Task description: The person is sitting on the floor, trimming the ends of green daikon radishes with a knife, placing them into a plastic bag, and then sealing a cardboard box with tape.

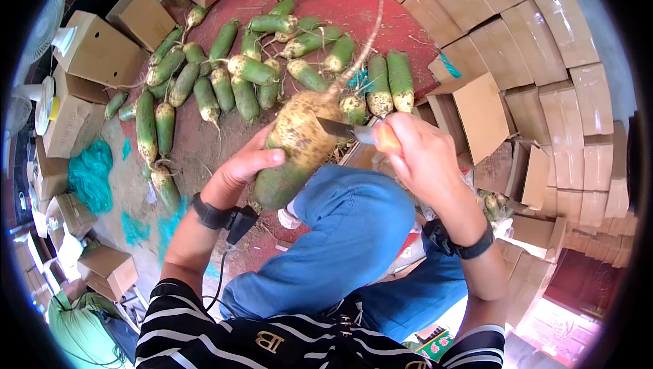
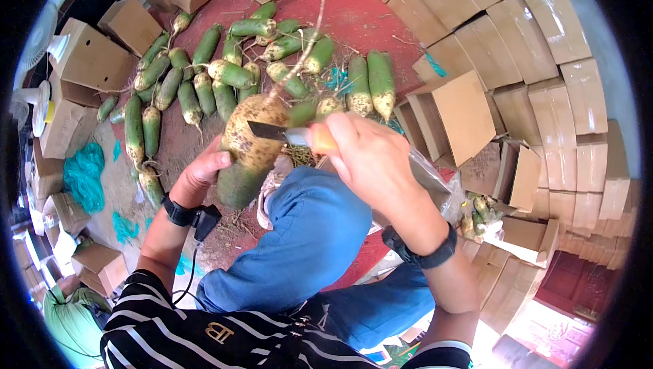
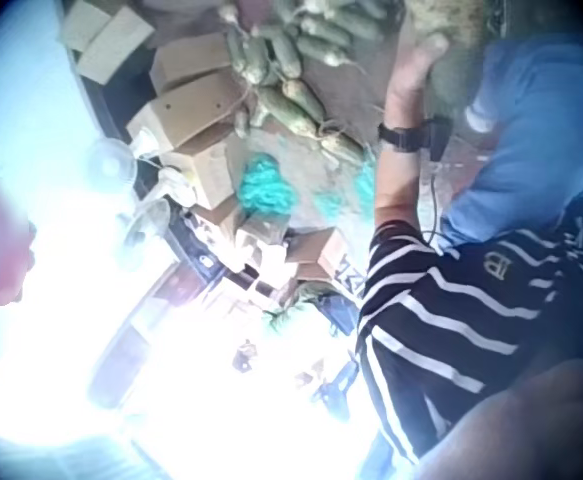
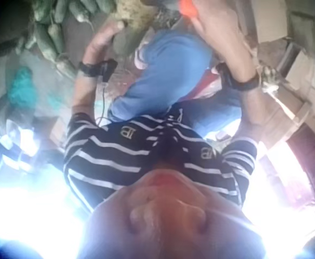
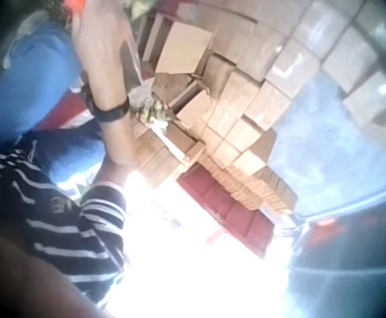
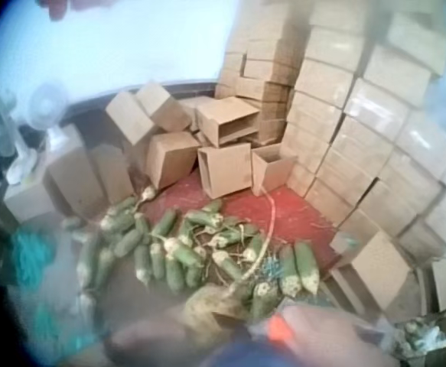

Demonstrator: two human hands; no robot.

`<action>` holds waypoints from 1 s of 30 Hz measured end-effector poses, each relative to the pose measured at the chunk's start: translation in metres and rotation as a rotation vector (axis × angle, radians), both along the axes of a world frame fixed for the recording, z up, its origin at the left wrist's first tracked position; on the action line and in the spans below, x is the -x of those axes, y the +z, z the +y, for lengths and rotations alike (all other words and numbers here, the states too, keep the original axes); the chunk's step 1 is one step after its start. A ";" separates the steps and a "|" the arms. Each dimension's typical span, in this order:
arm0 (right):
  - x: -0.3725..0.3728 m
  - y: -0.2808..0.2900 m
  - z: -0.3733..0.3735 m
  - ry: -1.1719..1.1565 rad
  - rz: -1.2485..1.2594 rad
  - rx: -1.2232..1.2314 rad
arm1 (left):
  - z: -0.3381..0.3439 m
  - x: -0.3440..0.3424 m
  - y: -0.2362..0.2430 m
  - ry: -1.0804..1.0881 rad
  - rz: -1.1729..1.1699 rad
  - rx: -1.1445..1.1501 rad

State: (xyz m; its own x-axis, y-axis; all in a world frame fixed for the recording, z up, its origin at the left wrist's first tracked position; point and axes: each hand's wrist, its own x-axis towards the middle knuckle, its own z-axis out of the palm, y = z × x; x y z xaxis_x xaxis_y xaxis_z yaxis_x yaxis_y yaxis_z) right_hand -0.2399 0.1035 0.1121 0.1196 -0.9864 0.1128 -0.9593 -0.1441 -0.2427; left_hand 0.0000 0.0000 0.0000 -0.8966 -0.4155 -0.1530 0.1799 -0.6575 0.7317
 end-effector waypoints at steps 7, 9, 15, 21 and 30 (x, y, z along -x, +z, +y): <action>0.016 0.000 0.022 -0.037 -0.026 0.054 | 0.028 0.027 0.020 -0.072 0.036 0.074; 0.018 -0.004 0.025 -0.105 -0.017 0.016 | 0.031 0.027 0.026 -0.071 0.022 0.041; 0.087 -0.052 0.046 -0.357 -0.040 -0.081 | 0.038 0.009 0.031 0.025 0.145 0.117; 0.053 0.014 0.030 -0.463 -0.321 0.211 | -0.006 0.050 0.024 0.542 0.168 -0.230; 0.059 -0.016 0.061 -0.240 -0.137 0.203 | 0.002 0.094 0.039 0.635 0.131 -0.289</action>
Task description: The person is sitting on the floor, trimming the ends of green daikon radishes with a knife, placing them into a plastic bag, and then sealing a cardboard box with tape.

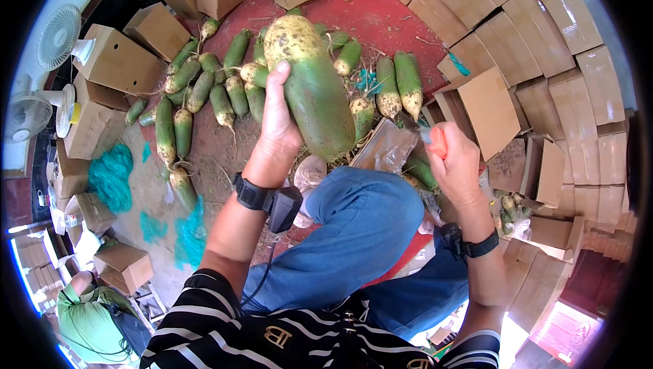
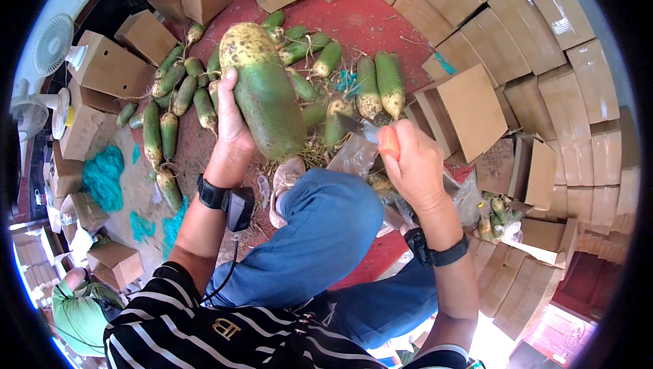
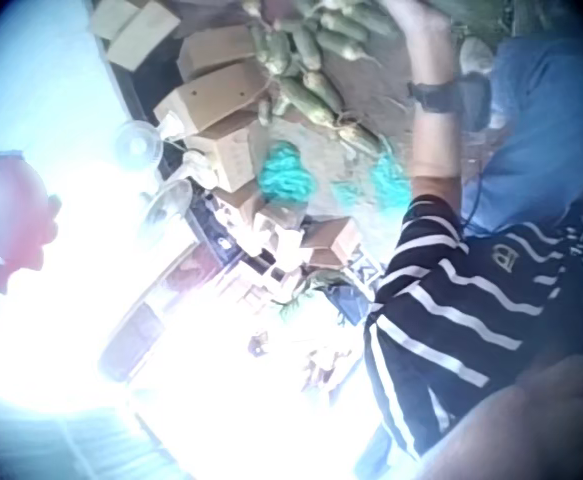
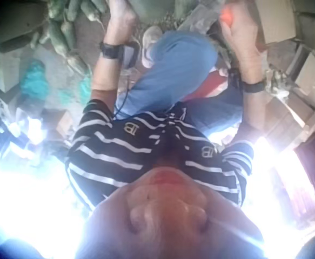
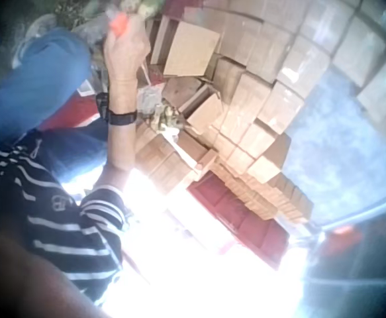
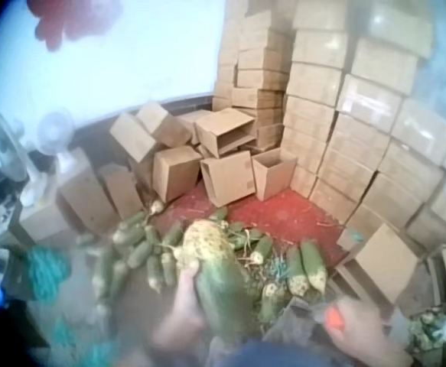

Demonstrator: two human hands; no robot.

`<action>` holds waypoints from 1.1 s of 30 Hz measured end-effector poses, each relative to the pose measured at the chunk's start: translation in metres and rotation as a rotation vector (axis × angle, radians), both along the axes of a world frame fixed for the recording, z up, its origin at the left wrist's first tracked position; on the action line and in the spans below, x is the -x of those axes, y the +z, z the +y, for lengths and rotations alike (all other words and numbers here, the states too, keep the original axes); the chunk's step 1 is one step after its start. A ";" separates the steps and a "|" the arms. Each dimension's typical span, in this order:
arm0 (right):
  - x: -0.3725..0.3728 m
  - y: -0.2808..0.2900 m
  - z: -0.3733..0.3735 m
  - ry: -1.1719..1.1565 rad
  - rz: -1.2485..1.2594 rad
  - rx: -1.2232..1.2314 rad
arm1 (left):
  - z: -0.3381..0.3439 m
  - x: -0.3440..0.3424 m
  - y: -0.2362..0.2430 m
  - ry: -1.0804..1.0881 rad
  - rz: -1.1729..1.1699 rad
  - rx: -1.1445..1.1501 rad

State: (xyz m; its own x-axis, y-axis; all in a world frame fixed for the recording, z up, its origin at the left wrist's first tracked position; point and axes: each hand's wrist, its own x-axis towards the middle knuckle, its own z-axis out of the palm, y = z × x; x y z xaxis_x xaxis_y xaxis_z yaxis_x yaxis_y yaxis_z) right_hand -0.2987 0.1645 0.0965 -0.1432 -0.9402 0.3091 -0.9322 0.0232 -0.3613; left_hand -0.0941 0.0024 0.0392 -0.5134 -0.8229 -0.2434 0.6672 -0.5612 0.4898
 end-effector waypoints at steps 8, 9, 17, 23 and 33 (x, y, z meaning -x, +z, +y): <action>-0.014 0.006 0.005 -0.152 -0.943 -0.123 | 0.032 0.033 0.027 -0.002 -0.014 0.136; -0.018 0.004 0.000 -0.097 -0.965 -0.102 | 0.037 0.038 0.034 0.007 0.008 0.150; -0.016 0.042 0.048 -0.069 -1.231 0.045 | 0.087 0.082 0.097 -0.084 0.028 0.411; -0.012 0.048 0.123 -0.275 -1.308 0.145 | 0.144 0.115 0.111 -0.297 -0.067 0.446; -0.002 0.024 0.265 -0.422 -1.738 0.413 | 0.223 0.174 0.095 -0.843 0.298 0.136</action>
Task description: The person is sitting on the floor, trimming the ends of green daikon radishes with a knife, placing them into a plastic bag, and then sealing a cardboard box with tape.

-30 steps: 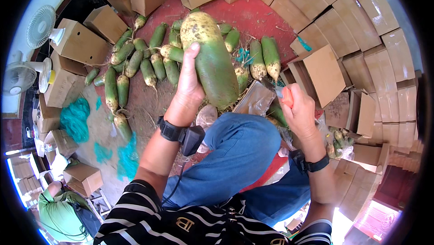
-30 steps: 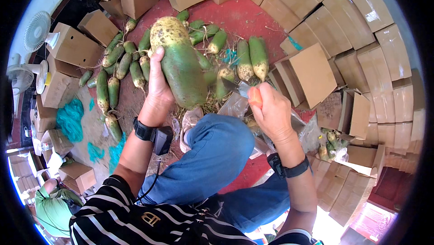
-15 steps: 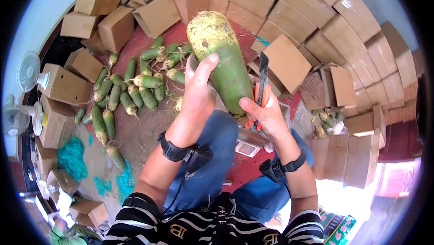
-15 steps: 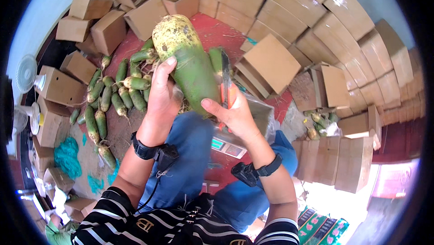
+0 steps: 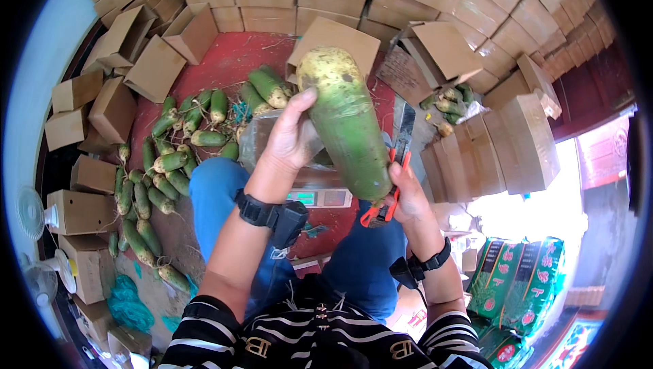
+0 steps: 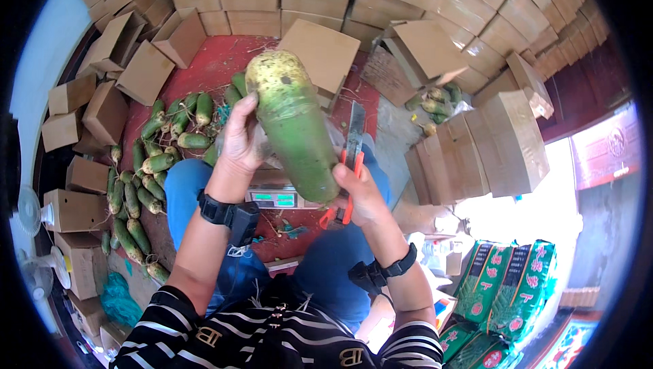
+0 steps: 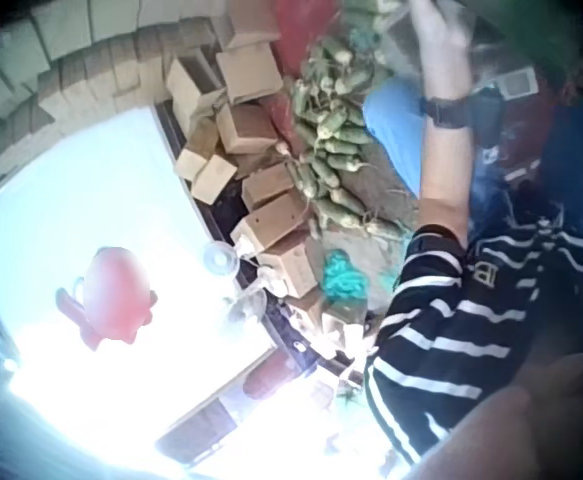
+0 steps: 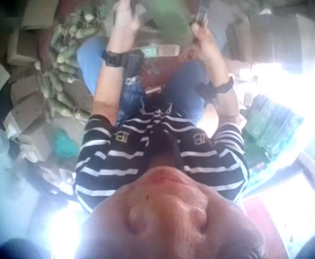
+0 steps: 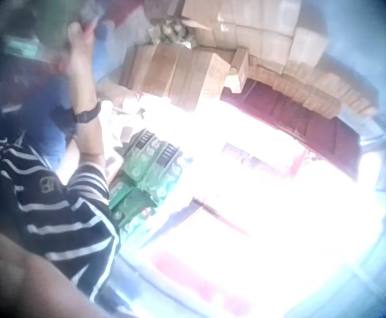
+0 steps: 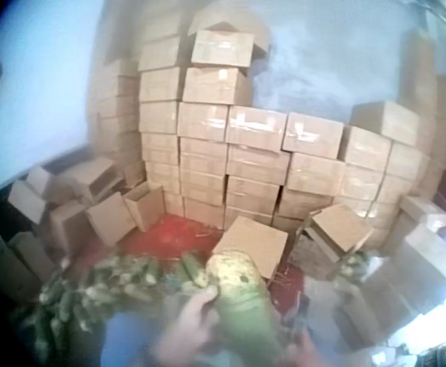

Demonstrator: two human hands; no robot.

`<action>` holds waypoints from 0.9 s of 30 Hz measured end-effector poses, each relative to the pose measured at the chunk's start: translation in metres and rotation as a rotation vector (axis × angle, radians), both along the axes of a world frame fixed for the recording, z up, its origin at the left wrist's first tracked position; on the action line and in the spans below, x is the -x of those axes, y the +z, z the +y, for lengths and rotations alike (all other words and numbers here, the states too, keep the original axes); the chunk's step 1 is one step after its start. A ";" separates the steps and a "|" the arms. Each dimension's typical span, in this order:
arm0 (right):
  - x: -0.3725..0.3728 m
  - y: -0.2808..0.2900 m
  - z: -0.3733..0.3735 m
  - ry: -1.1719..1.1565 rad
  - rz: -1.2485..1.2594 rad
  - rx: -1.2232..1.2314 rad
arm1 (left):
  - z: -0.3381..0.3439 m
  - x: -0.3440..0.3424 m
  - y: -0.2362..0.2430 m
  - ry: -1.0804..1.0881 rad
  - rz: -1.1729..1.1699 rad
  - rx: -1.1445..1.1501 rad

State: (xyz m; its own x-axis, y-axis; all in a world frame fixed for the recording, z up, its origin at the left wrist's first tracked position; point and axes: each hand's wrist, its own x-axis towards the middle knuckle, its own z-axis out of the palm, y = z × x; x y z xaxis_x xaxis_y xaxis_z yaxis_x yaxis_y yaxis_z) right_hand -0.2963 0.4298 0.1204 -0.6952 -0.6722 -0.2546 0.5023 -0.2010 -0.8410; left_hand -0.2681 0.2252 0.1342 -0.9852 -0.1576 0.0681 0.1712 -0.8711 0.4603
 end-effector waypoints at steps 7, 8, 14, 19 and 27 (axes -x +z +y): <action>0.019 -0.039 0.059 -0.021 -0.212 0.188 | 0.060 0.043 -0.011 -0.018 -0.100 0.107; 0.021 -0.045 0.067 0.012 -0.142 0.195 | 0.065 0.046 -0.012 -0.033 -0.137 0.116; 0.021 -0.056 0.087 0.005 -0.054 0.179 | 0.077 0.055 -0.008 -0.218 -0.233 0.206; 0.032 -0.067 0.103 -0.059 -0.119 0.120 | 0.044 0.043 -0.033 -0.098 -0.458 0.495; 0.135 -0.137 0.106 -0.404 -0.387 -0.029 | -0.017 -0.017 -0.013 0.060 -0.505 0.534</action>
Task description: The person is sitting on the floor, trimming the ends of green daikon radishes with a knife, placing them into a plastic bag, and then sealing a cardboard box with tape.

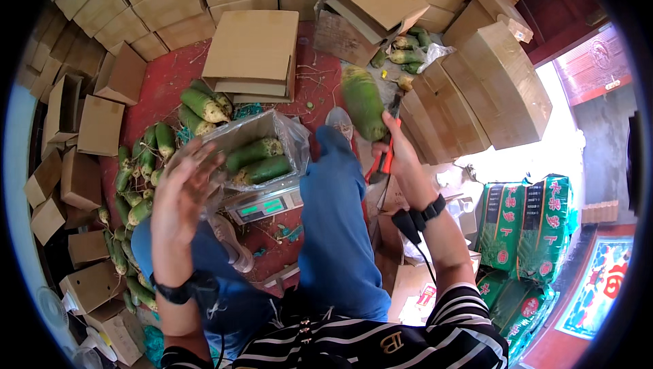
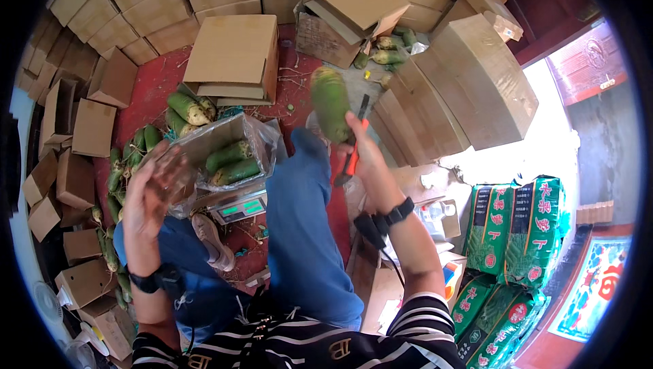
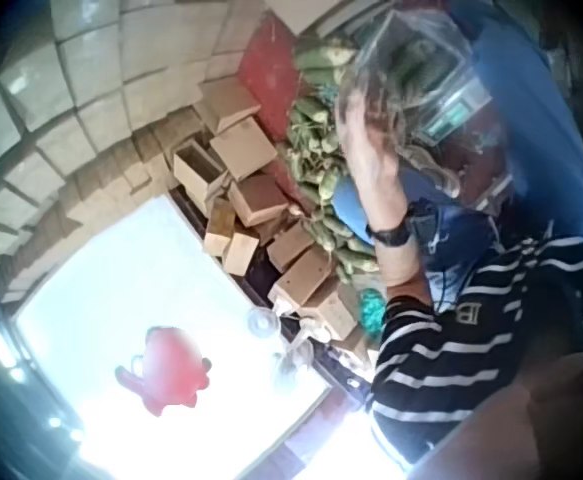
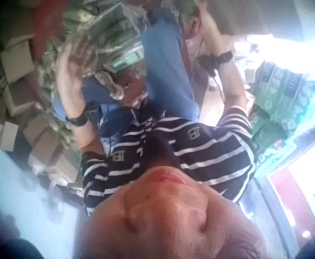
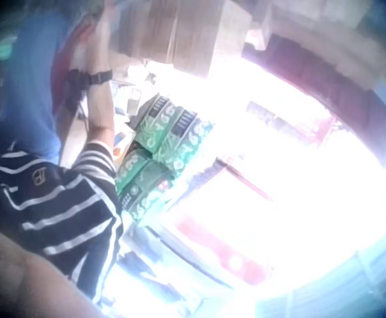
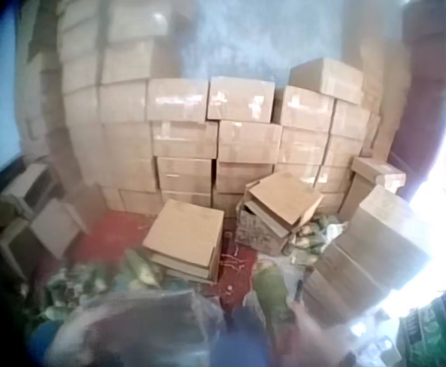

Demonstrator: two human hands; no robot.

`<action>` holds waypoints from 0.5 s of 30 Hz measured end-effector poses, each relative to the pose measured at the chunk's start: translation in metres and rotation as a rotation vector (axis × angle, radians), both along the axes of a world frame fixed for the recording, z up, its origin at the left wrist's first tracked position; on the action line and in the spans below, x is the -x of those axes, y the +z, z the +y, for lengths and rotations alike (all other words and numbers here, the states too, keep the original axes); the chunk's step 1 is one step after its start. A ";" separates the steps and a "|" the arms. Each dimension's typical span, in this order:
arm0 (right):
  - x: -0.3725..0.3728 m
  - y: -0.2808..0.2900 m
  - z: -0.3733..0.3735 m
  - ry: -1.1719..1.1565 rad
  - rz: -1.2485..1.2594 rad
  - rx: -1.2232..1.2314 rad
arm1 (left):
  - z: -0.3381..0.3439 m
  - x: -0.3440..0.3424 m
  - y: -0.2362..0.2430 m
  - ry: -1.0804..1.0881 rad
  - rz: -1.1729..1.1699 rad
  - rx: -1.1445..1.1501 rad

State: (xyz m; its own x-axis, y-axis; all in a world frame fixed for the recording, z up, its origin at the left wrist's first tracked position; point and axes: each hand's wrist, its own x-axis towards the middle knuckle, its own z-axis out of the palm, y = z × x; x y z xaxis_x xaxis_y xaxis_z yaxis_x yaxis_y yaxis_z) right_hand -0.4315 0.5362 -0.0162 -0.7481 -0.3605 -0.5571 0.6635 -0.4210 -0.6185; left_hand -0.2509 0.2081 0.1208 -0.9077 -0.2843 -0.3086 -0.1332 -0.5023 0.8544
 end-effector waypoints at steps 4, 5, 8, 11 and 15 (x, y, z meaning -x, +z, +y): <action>0.084 -0.034 -0.017 -0.300 -0.015 -0.091 | -0.031 -0.017 0.008 0.094 -0.032 0.119; 0.110 -0.042 -0.018 -0.417 0.027 -0.085 | -0.036 -0.017 0.010 0.102 -0.026 0.137; 0.154 -0.033 -0.031 -0.666 0.214 -0.020 | -0.065 -0.030 0.002 0.080 -0.009 0.176; 0.138 -0.019 -0.056 -0.626 0.364 -0.043 | -0.086 -0.044 0.007 0.157 0.005 0.186; 0.098 -0.020 -0.047 -0.427 0.408 -0.191 | -0.103 -0.054 0.009 0.298 0.013 0.244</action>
State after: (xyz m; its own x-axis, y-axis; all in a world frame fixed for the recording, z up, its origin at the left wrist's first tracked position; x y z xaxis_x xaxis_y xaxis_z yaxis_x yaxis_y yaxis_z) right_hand -0.5299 0.4894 -0.0359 -0.9706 0.0958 -0.2209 0.1549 -0.4538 -0.8775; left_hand -0.1969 0.1055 0.1301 -0.7774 -0.6001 -0.1884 -0.0007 -0.2986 0.9544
